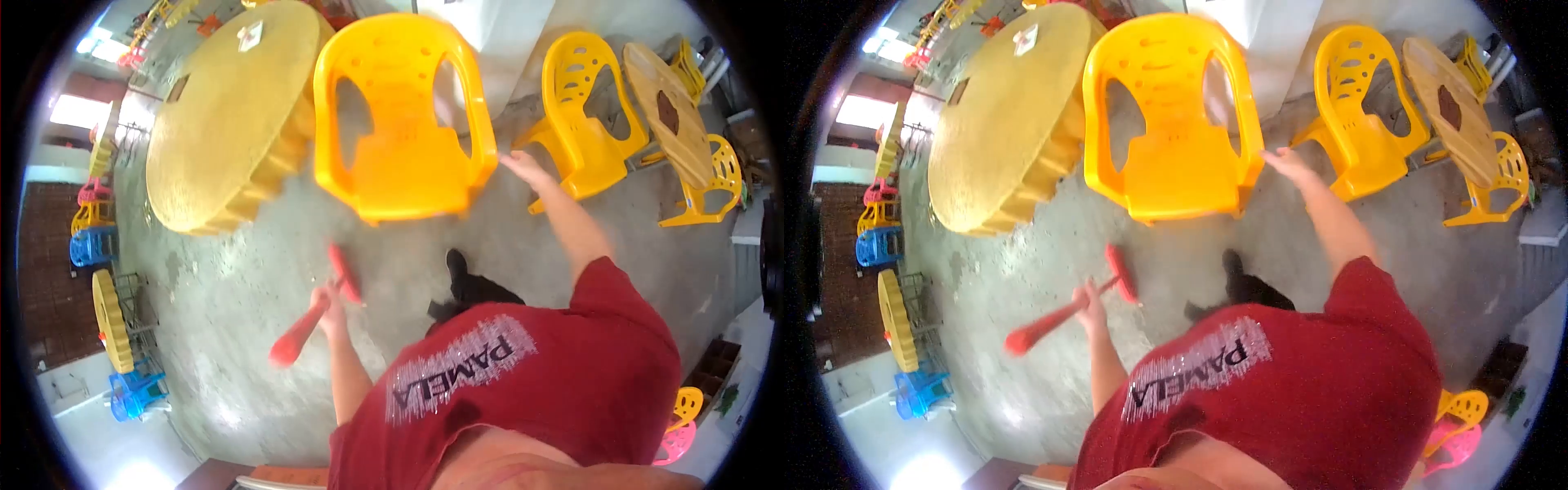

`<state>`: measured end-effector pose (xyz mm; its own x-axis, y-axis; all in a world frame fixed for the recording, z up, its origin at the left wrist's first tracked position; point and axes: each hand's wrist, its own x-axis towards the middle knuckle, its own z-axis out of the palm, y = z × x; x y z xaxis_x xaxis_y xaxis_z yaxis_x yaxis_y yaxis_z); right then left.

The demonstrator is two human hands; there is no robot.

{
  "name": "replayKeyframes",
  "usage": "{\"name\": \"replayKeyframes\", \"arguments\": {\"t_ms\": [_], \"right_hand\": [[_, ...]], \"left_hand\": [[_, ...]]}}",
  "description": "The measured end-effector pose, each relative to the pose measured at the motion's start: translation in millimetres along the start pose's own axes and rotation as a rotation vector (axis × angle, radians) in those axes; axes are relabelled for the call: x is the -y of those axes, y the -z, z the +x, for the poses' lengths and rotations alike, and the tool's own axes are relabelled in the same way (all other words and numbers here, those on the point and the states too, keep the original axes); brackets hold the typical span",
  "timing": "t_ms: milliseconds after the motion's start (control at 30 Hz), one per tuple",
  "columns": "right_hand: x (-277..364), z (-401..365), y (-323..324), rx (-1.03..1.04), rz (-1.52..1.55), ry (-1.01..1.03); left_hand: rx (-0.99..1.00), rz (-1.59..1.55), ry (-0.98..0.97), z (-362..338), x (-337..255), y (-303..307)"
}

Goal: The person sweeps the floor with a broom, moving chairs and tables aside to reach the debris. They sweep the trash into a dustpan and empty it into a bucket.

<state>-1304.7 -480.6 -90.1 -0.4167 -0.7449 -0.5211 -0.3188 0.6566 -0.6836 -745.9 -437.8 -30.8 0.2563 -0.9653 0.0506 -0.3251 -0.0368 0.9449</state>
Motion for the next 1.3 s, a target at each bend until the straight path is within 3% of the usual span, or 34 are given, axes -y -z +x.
{"name": "replayKeyframes", "arguments": {"t_ms": [133,233,300,333,433,533,667,767,867,933,1000,1067,1133,1200,1233,1267,1300], "right_hand": [[15,82,-37,-0.197,-0.124,-0.135],[-35,155,-73,0.016,0.215,-0.019],[-35,152,-89,-0.193,0.066,-0.086],[-33,138,-99,-0.295,-0.011,-0.129],[1,81,-92,-0.257,0.000,-0.230],[20,22,-117,-0.481,-0.032,-0.231],[11,-46,-159,-0.703,0.047,-0.173],[-39,-74,-196,-0.853,0.163,-0.134],[-22,-157,-182,-0.848,0.238,-0.232],[-50,-187,-171,-0.829,0.349,-0.281],[-129,-199,-173,-0.930,0.462,-0.289],[-178,-241,-150,-0.830,0.364,-0.435],[-177,-301,-128,-0.796,0.112,-0.641],[-238,-337,-121,-0.803,-0.124,-0.877],[-287,-360,-124,-0.759,-0.219,-0.814],[-335,-381,-123,-0.718,-0.310,-0.746],[-380,-403,-109,-0.408,-0.627,-0.807]], "left_hand": [[-0.095,0.067,-0.023,13,11,33],[-0.164,0.048,0.011,18,7,41],[-0.185,0.069,-0.022,22,10,50],[-0.190,0.064,-0.011,26,6,53],[-0.194,0.037,0.021,36,2,58],[-0.177,0.017,0.029,63,13,69],[-0.059,0.046,0.044,102,13,78],[0.024,0.058,0.030,120,8,73],[0.118,0.039,0.012,126,16,81],[0.200,-0.011,0.007,129,18,79],[0.258,-0.100,0.109,125,38,72],[0.348,-0.061,0.086,119,68,66],[0.476,-0.029,0.098,109,76,57],[0.640,0.148,0.089,110,88,47],[0.678,0.023,0.196,88,34,28],[0.733,0.135,0.065,92,66,19],[0.820,0.335,0.046,103,126,5]]}}
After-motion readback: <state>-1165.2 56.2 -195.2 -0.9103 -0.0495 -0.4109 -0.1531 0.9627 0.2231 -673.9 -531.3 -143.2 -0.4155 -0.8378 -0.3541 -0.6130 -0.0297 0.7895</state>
